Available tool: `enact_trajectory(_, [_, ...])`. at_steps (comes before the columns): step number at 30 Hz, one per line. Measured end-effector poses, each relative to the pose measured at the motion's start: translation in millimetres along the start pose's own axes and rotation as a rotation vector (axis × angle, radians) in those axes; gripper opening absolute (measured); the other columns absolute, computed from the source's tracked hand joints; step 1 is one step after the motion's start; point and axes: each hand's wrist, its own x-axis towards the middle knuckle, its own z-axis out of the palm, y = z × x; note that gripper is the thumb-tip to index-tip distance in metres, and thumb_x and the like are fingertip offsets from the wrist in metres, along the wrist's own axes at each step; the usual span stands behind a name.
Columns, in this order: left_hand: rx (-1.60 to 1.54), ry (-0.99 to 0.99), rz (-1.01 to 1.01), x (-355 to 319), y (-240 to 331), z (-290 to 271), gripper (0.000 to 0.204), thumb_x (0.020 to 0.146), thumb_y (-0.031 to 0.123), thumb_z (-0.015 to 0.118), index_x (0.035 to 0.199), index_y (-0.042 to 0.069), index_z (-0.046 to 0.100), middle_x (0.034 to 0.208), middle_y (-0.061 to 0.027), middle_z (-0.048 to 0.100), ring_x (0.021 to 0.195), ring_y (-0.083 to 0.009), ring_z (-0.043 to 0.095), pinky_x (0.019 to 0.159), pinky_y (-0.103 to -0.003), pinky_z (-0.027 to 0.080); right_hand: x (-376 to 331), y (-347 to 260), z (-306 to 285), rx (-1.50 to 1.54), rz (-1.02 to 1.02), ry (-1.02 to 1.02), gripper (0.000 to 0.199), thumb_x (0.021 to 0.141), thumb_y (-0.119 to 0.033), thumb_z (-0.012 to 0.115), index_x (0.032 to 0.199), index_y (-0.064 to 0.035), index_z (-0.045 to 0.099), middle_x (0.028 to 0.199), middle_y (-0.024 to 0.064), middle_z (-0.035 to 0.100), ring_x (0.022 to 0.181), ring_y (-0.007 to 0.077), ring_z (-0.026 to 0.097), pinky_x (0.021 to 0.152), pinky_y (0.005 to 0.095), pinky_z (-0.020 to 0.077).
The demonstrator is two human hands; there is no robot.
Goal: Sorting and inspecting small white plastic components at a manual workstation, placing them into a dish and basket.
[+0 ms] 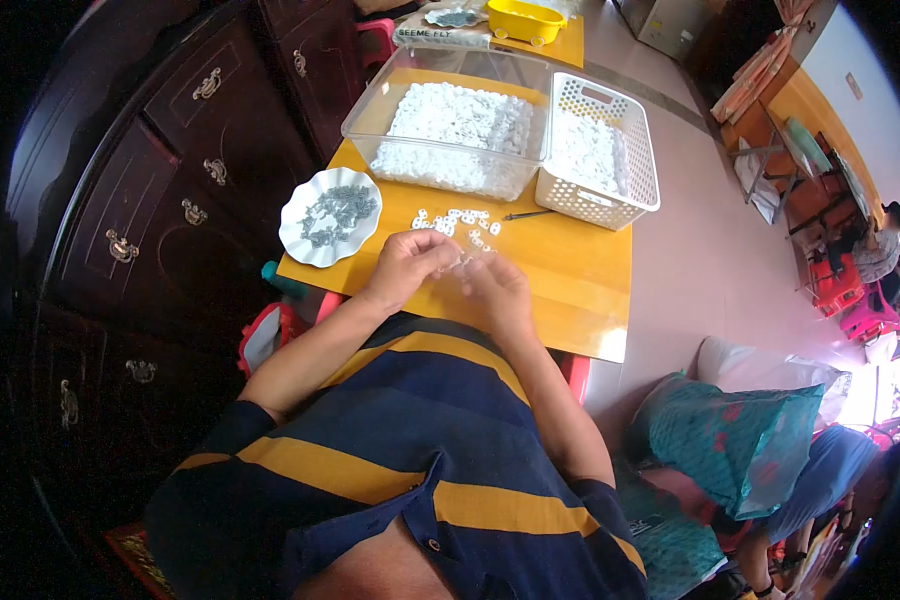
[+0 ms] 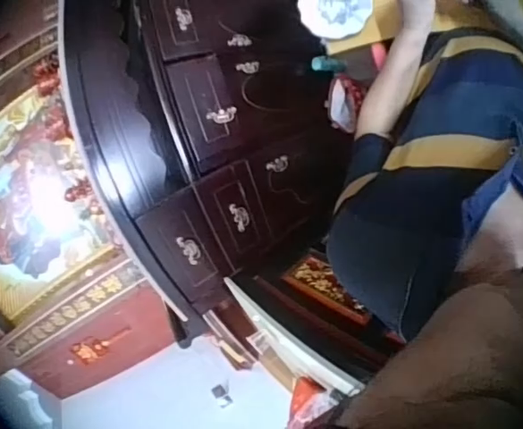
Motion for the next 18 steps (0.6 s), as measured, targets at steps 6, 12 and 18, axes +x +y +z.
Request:
enact_trajectory(6, [-0.103, 0.009, -0.101, -1.2, -2.3, 4.1, 0.018, 0.096, 0.018, 0.068, 0.100, 0.002, 0.072, 0.088, -0.0021, 0.072, 0.079, -0.0075, 0.064, 0.073, -0.024, 0.048, -1.5, -2.4, 3.5, 0.003, 0.046, -0.001, 0.012, 0.102, -0.019, 0.061, 0.099, -0.0085, 0.065, 0.092, 0.0013, 0.070, 0.072, 0.0067, 0.059, 0.067, 0.0211, 0.0486])
enact_trajectory(12, [-0.109, -0.006, -0.081, -1.5, -1.6, 6.0, 0.017, 0.096, 0.017, 0.067, 0.100, 0.001, 0.072, 0.088, -0.0027, 0.072, 0.078, -0.0083, 0.064, 0.073, -0.024, 0.048, 0.4, -0.4, 2.2, 0.034, 0.046, 0.005, 0.011, 0.102, -0.019, 0.061, 0.098, -0.0090, 0.064, 0.091, 0.0013, 0.071, 0.072, 0.0066, 0.059, 0.067, 0.0210, 0.0484])
enact_trajectory(18, [-0.095, -0.004, -0.068, -1.6, -0.7, 5.2, 0.016, 0.096, 0.016, 0.067, 0.100, 0.001, 0.072, 0.087, -0.0028, 0.072, 0.077, -0.0081, 0.064, 0.072, -0.024, 0.048, -0.5, -1.5, 3.2, 0.059, 0.056, 0.011, 0.011, 0.101, -0.019, 0.062, 0.098, -0.0090, 0.065, 0.090, 0.0013, 0.071, 0.071, 0.0062, 0.060, 0.066, 0.0207, 0.0486])
